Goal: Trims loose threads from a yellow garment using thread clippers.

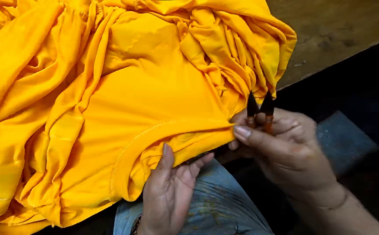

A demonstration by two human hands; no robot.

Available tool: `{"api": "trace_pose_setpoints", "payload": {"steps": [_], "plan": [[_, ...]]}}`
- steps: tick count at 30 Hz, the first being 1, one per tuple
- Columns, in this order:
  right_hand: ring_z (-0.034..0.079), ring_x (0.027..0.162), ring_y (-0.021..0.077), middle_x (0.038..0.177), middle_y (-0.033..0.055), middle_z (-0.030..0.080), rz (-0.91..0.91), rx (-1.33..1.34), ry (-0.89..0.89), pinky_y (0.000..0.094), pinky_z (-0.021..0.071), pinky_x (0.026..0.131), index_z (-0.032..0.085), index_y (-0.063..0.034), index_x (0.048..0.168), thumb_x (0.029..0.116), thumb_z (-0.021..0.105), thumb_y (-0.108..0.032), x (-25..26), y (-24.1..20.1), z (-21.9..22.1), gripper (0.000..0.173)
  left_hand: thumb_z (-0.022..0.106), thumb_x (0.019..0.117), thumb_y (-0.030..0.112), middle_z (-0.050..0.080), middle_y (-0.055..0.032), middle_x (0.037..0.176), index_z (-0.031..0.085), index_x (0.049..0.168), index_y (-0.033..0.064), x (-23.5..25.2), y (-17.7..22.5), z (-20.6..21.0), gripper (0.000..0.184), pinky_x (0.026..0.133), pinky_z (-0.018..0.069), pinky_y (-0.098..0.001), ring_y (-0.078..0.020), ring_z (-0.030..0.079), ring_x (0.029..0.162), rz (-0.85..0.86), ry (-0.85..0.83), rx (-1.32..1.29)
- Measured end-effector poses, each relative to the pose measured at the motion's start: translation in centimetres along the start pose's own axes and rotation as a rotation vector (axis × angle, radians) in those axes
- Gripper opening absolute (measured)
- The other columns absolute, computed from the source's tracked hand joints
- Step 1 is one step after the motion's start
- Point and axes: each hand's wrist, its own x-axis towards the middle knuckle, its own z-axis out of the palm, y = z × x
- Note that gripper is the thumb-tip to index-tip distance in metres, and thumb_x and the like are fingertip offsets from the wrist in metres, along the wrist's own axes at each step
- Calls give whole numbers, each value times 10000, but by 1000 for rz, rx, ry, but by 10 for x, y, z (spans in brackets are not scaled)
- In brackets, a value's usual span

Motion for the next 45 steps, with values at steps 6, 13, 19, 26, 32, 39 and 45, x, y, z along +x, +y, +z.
{"api": "trace_pose_setpoints", "payload": {"steps": [6, 13, 19, 26, 32, 39, 45], "plan": [[500, 526, 65, 690, 25, 578, 90, -2, 17, 172, 419, 457, 670, -56, 943, 962, 596, -62, -20, 23, 26, 77, 655, 995, 150, 663, -249, 1231, 642, 1260, 0, -3, 2, -1, 305, 982, 563, -524, -370, 689, 1115, 145, 33, 32], [500, 606, -7, 802, -58, 603, -210, -263, 38, 123, 442, 517, 664, -30, 1122, 959, 645, -82, -12, 6, 19, 172, 796, 842, -7, 712, -189, 1138, 689, 1193, 35, -1, 2, 5, 370, 944, 593, -480, -282, 718, 1050, 390, 110, 437], [610, 767, 20, 878, 16, 666, -503, -465, -55, 143, 528, 652, 737, 23, 1058, 849, 759, -94, 3, -10, 25, 241, 805, 864, 58, 761, -114, 998, 751, 1073, 66, -3, -3, -4, 216, 818, 642, -359, -194, 750, 916, 548, 78, 830], [545, 683, 50, 755, 10, 581, -541, -564, -110, 173, 427, 567, 712, -10, 909, 921, 571, -29, 4, -3, 40, 143, 771, 912, 133, 762, -8, 874, 769, 942, 145, -4, -1, -15, 33, 727, 639, -285, -104, 739, 794, 631, 14, 1003], [579, 676, 98, 782, 10, 592, -473, -516, -634, 254, 466, 556, 645, -94, 931, 994, 529, -155, -25, 2, 17, 146, 737, 924, 37, 726, -169, 748, 731, 955, 0, -3, 4, -12, 49, 612, 632, -330, -205, 721, 616, 434, 4, 786], [565, 758, 106, 892, 44, 611, -497, -892, -81, 242, 461, 615, 691, -22, 1258, 1097, 399, -304, -29, -2, 0, 437, 731, 922, 17, 731, -215, 787, 722, 953, -23, -6, 4, -4, 52, 632, 651, -388, -267, 744, 641, 380, 29, 687], [544, 737, 194, 825, 79, 590, -630, -1061, -4, 307, 428, 606, 703, 13, 1252, 1061, 532, -242, -28, 8, 0, 362, 734, 914, 5, 732, -226, 781, 725, 948, -26, -8, 2, 1, 47, 655, 652, -391, -272, 750, 650, 383, 60, 685]]}}
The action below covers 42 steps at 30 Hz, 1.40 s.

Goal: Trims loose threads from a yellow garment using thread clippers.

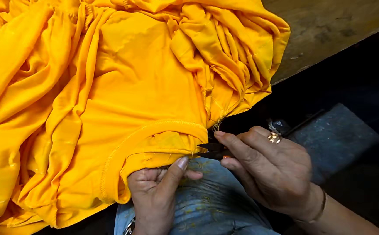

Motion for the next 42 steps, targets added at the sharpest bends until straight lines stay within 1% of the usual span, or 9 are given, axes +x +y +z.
{"api": "trace_pose_setpoints", "payload": {"steps": [7, 13, 16, 18, 20, 21, 30, 35, 42], "plan": [[533, 713, 185, 791, 71, 588, -5, 36, 43, 304, 422, 603, 726, 13, 1209, 1051, 553, -219, 0, -3, 8, 330, 746, 903, 10, 737, -229, 796, 727, 947, -19, -1, 0, 3, 56, 688, 652, -407, -282, 759, 682, -19, 19, 9], [537, 686, 180, 758, 63, 586, -19, 55, 26, 300, 411, 575, 750, 10, 1122, 1040, 567, -196, 3, -4, 10, 287, 729, 896, -29, 731, -249, 828, 697, 975, -34, -3, -2, 2, 85, 712, 653, -423, -308, 760, 714, -33, 38, 25], [555, 690, 159, 770, 55, 598, -47, 153, -37, 287, 425, 569, 743, -3, 1076, 1053, 530, -210, 6, 3, 4, 298, 713, 933, 32, 737, -261, 846, 703, 943, -28, -4, 0, -1, 62, 759, 647, -442, -333, 768, 759, -39, 11, -10], [551, 702, 148, 784, 54, 593, -40, 185, -47, 278, 427, 582, 733, 4, 1105, 1061, 504, -217, 8, 4, -1, 321, 669, 978, 76, 739, -257, 895, 733, 965, -25, -4, 0, -4, 121, 787, 641, -464, -339, 766, 798, -27, -17, -67], [550, 711, 145, 789, 53, 589, -20, 158, -30, 270, 429, 588, 734, 14, 1131, 1062, 503, -213, 9, 3, -2, 331, 645, 993, 60, 729, -246, 970, 715, 1059, -27, -3, -2, -5, 129, 784, 647, -475, -329, 759, 818, -15, -10, -91], [542, 706, 145, 785, 52, 580, -12, 137, -20, 269, 420, 584, 732, 16, 1133, 1062, 504, -212, 10, 1, -1, 330, 647, 988, 46, 728, -243, 985, 713, 1078, -28, -3, -2, -4, 133, 776, 650, -475, -325, 759, 819, -15, 8, -90], [549, 702, 179, 776, 63, 591, -45, 83, -11, 298, 418, 576, 739, 18, 1121, 1045, 555, -209, 17, -7, 11, 303, 654, 978, 20, 738, -233, 952, 715, 1063, -24, -5, -1, -5, 113, 778, 652, -455, -309, 765, 808, 1, 21, -8], [526, 682, 173, 759, 57, 572, -56, 82, -5, 292, 397, 565, 741, 25, 1115, 1040, 566, -207, 18, -8, 14, 299, 667, 974, 33, 742, -230, 927, 719, 1046, -23, -5, -1, -4, 105, 773, 651, -447, -304, 765, 798, 6, 15, 27], [536, 691, 168, 772, 62, 578, -45, 96, 11, 285, 413, 572, 739, 29, 1116, 1044, 564, -210, 19, -10, 20, 305, 644, 988, 39, 738, -241, 904, 713, 1039, -36, -6, -1, -6, 114, 780, 650, -447, -309, 764, 784, -22, -3, 37]]}}
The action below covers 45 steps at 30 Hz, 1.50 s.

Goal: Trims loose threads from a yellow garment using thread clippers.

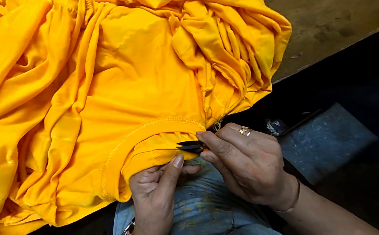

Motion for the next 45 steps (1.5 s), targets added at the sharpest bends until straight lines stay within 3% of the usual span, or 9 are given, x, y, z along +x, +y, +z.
{"api": "trace_pose_setpoints", "payload": {"steps": [13, 16, 19, 32, 39, 45], "plan": [[540, 670, 170, 748, 58, 585, -59, 57, -27, 296, 402, 555, 743, 15, 1040, 1034, 568, -189, -2, 8, -2, 269, 626, 992, 43, 740, -243, 902, 740, 994, -35, -2, -1, -3, 138, 791, 642, -456, -312, 764, 799, -61, -33, -67], [536, 689, 147, 760, 47, 575, -81, 163, -74, 280, 415, 578, 737, 1, 1050, 1049, 541, -203, -4, 16, -16, 284, 571, 1044, 185, 726, -265, 988, 735, 1005, -35, -2, 1, -8, 277, 801, 636, -510, -352, 758, 868, -108, -86, -210], [541, 708, 150, 778, 50, 576, -40, 85, -53, 278, 424, 593, 729, 4, 1091, 1062, 512, -221, -13, 18, -24, 314, 525, 1073, 302, 698, -270, 1096, 684, 1151, -29, -1, 5, -7, 376, 796, 634, -542, -369, 749, 915, -175, -77, -334], [536, 710, 186, 788, 77, 576, 2, -31, 24, 301, 425, 595, 724, 31, 1166, 1047, 552, -210, -23, 14, -12, 318, 499, 1082, 242, 643, -356, 1224, 637, 1241, -91, 0, 9, -2, 394, 904, 602, -526, -440, 695, 1109, -332, -88, -563], [531, 713, 182, 788, 71, 567, 31, -52, 46, 291, 423, 600, 725, 33, 1159, 1049, 554, -210, -22, 8, -7, 317, 530, 1069, 208, 647, -362, 1215, 642, 1231, -98, -1, 7, -1, 364, 910, 601, -517, -444, 698, 1101, -344, -96, -594], [553, 701, 157, 769, 59, 588, 37, 35, 10, 277, 431, 589, 740, 12, 1057, 1054, 538, -200, -21, 11, -5, 292, 545, 1060, 169, 661, -352, 1188, 651, 1208, -101, -2, 5, -2, 326, 881, 612, -520, -426, 720, 1047, -300, -65, -503]]}}
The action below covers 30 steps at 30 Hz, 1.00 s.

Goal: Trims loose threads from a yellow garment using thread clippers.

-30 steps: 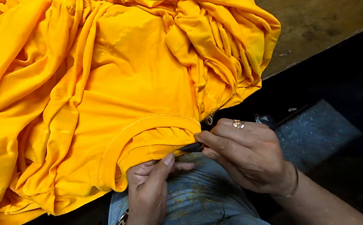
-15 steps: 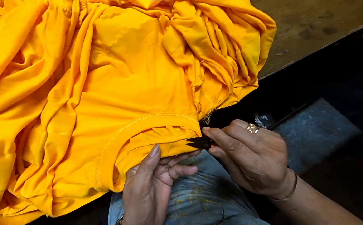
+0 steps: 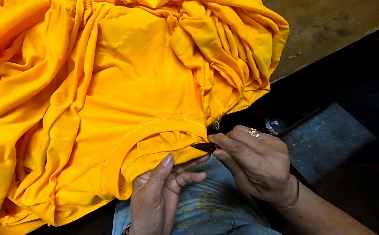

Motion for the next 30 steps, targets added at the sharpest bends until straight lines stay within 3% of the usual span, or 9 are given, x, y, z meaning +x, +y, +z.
{"api": "trace_pose_setpoints", "payload": {"steps": [4, 7, 10, 14, 17, 22, 24, 27, 30], "plan": [[556, 744, 42, 812, -5, 596, 90, 434, -51, 185, 458, 632, 707, -15, 1029, 1103, 408, -271, -1, 0, -7, 401, 626, 1013, 138, 716, -254, 1041, 716, 1085, -39, -3, -1, -3, 212, 838, 627, -505, -330, 753, 897, 110, 74, 196], [550, 762, -20, 835, -55, 592, 228, 655, 14, 129, 455, 644, 649, -69, 967, 1027, 591, -467, 0, -10, -5, 407, 647, 992, 134, 740, -203, 938, 757, 920, -4, -6, -4, -7, 191, 851, 623, -457, -286, 754, 864, 163, 111, 354], [465, 576, -56, 691, -93, 565, 452, 775, -22, 92, 370, 483, 672, -96, 870, 871, 799, -287, 9, -27, 5, 230, 625, 997, 126, 755, -168, 940, 771, 867, 22, -9, -6, -10, 221, 903, 609, -419, -240, 753, 927, 200, 100, 475], [394, 469, -15, 556, -66, 482, 725, 985, -105, 120, 328, 427, 724, -86, 841, 828, 836, -237, 13, -42, 19, 189, 612, 1010, 206, 689, 2, 738, 729, 743, 108, -10, -6, -15, 308, 739, 563, -232, -37, 665, 740, 256, 40, 602], [422, 467, 15, 546, -31, 497, 820, 1042, -90, 147, 350, 439, 698, -82, 793, 850, 820, -217, 14, -46, 26, 190, 575, 1038, 308, 687, 31, 808, 740, 848, 138, -12, -10, -23, 303, 833, 555, -263, -35, 658, 813, 235, -32, 606], [417, 462, 28, 575, 35, 533, 1043, 1261, -91, 155, 321, 434, 684, -47, 754, 902, 767, -136, 18, -48, 30, 191, 446, 1071, 481, 692, 4, 1223, 713, 1244, 156, -14, -5, -33, 455, 1085, 470, -372, -117, 608, 1204, 211, -214, 690], [401, 469, 16, 593, 36, 550, 1053, 1296, -143, 152, 296, 437, 690, -43, 762, 927, 731, -119, 15, -47, 29, 186, 456, 1063, 494, 673, -33, 1278, 693, 1292, 138, -15, -4, -37, 484, 1102, 457, -394, -152, 594, 1239, 184, -217, 654], [461, 545, -2, 651, 1, 572, 804, 1319, -254, 145, 365, 495, 685, -37, 833, 944, 663, -88, -1, -41, 26, 124, 580, 1012, 457, 706, -132, 1181, 739, 1171, 74, -14, -5, -40, 445, 1024, 526, -426, -229, 672, 1124, 87, -88, 306], [569, 694, 6, 769, 11, 639, 422, 1306, -469, 159, 466, 619, 682, -9, 914, 1000, 624, -133, -23, -33, 19, 161, 645, 984, 412, 643, -218, 1312, 653, 1306, 67, -11, -2, -44, 472, 1054, 494, -559, -367, 624, 1237, -27, -27, -84]]}}
